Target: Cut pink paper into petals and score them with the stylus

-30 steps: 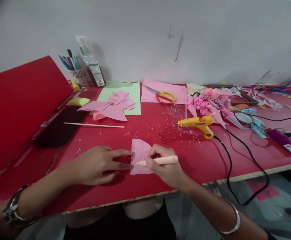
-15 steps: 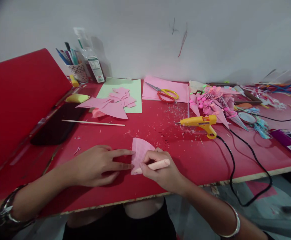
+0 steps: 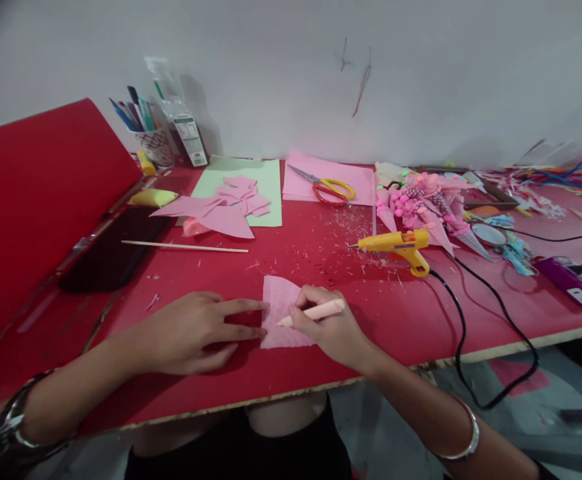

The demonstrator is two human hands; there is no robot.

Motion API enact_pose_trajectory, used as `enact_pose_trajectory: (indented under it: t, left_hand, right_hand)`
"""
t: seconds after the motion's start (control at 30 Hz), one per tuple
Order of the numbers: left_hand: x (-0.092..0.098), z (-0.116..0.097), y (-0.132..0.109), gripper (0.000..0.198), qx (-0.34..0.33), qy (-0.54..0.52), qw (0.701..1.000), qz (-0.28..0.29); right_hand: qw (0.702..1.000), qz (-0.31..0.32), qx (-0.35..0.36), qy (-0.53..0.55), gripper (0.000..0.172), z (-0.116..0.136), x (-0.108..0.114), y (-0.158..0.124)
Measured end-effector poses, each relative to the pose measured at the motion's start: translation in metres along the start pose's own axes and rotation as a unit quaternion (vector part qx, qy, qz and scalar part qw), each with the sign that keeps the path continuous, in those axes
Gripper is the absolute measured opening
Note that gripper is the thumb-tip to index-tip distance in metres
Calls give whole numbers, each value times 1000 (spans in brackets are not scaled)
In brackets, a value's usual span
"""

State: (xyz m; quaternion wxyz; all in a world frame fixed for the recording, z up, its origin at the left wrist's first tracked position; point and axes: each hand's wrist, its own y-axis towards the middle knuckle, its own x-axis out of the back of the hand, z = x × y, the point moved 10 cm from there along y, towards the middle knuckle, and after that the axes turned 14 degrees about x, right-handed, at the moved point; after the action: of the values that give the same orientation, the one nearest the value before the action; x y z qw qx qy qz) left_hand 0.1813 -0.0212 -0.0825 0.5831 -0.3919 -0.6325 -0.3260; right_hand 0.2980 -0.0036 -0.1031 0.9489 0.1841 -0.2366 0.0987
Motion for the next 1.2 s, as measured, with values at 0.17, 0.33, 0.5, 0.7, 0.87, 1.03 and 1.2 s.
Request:
enact_pose_trajectory:
  t: [0.17,0.33,0.5,0.7,0.87,1.03,1.2]
  left_hand:
    - [1,0,1,39,3,-7,1000,-2]
    - [-1,1,1,39,11,-10,1000,14]
    - [-2,2,0,40,16,-10,1000,18]
    - [-1,1,0,40,18,-10,1000,19]
    - [-1,1,0,40,13,-14,1000,8]
    - [-2,3,1,40,16,-20,1000,5]
    - [0,4,1,40,22,-27,999,2]
  right_hand:
    - [1000,-25,-15,8,23,-6,8,2]
    - [999,-32,-15,-3,23,-8,13,5]
    - [999,-51,-13,-4,22,-14,18,10]
    - [997,-73,-5,-23,24,-14,25,15]
    - [994,-92,6,-52,23,-13,30,18]
    - [992,-110,20,-55,20,-13,35,21]
    - [984,-175,30,20,12,-16,44,20]
